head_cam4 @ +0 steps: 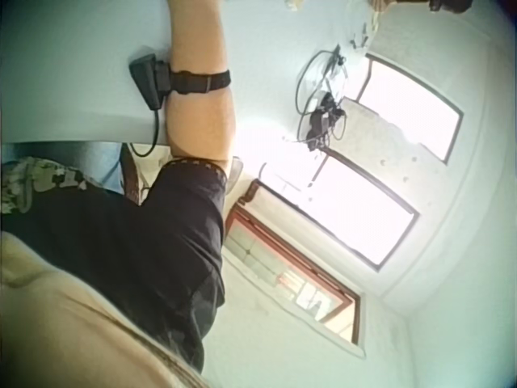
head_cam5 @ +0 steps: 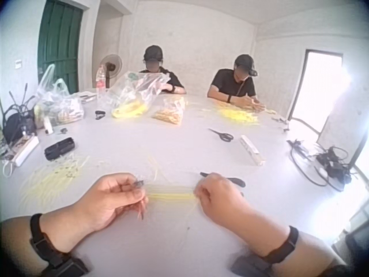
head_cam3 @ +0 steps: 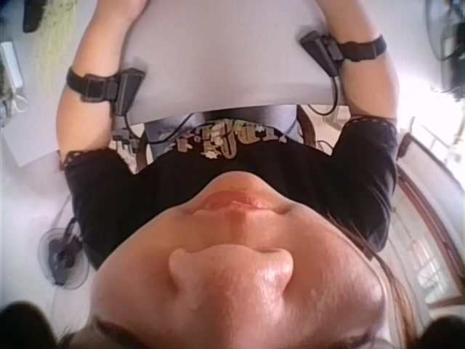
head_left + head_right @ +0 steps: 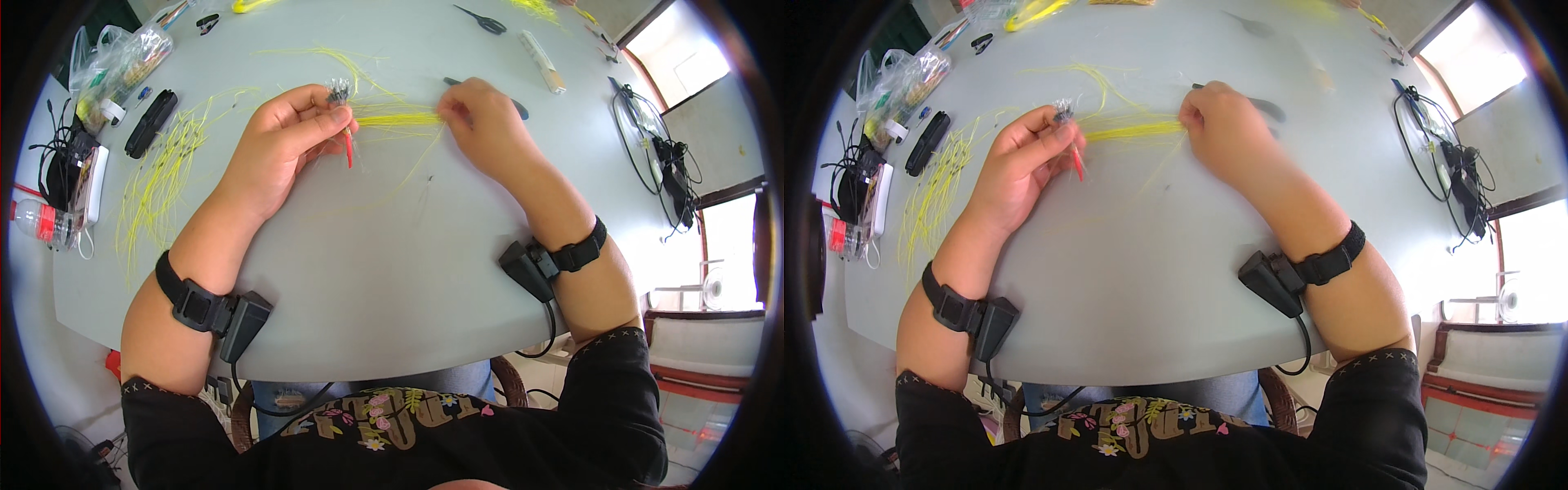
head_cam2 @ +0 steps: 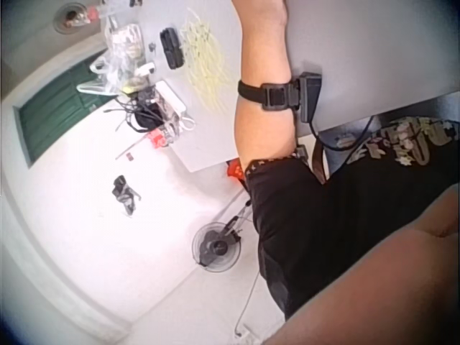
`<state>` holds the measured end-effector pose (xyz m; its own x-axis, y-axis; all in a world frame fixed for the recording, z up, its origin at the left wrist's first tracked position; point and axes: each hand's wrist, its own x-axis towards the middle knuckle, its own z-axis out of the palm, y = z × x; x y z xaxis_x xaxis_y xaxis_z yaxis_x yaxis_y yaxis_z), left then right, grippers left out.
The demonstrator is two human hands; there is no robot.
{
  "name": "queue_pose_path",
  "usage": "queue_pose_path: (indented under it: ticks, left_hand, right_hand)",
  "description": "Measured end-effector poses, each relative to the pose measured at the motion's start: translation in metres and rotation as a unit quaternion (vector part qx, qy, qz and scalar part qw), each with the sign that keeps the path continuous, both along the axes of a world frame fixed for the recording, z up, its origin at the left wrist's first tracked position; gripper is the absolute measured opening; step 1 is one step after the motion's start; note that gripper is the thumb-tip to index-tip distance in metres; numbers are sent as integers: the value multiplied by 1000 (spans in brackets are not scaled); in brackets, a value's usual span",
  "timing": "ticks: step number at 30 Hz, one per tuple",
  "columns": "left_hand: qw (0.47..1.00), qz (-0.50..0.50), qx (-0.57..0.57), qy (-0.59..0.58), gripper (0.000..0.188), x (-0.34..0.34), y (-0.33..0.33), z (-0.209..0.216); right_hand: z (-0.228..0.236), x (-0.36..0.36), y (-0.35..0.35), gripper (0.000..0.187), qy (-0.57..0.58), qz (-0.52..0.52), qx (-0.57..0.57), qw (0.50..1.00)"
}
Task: Assemble silicone fishing lure skirts onto a lure head.
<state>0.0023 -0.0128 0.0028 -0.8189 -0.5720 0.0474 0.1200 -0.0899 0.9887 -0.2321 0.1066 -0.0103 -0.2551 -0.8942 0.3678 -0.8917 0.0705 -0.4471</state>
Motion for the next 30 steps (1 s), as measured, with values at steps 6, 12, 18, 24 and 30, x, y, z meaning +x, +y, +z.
queue_pose_path:
  ticks: [6, 12, 18, 24, 30]
  left_hand:
    - [1000, 1, -3, -2, 14, 1, 1, 1]
    - [1000, -5, 3, 7, 14, 1, -2, -1]
    - [1000, 0, -28, -5, 9, 1, -1, -2]
    - [973, 14, -226, 50, 10, -1, 5, 0]
    - [960, -57, -272, 48, 14, -2, 19, 7]
  right_hand:
    - [9, 5, 3, 9, -9, -4, -17, 1000]
    - [6, 0, 4, 8, 6, -1, -35, 999]
    - [14, 9, 4, 9, -43, -5, -102, 994]
    - [33, 35, 13, 7, -104, 103, -175, 974]
    - [33, 51, 20, 7, -177, 175, -173, 953]
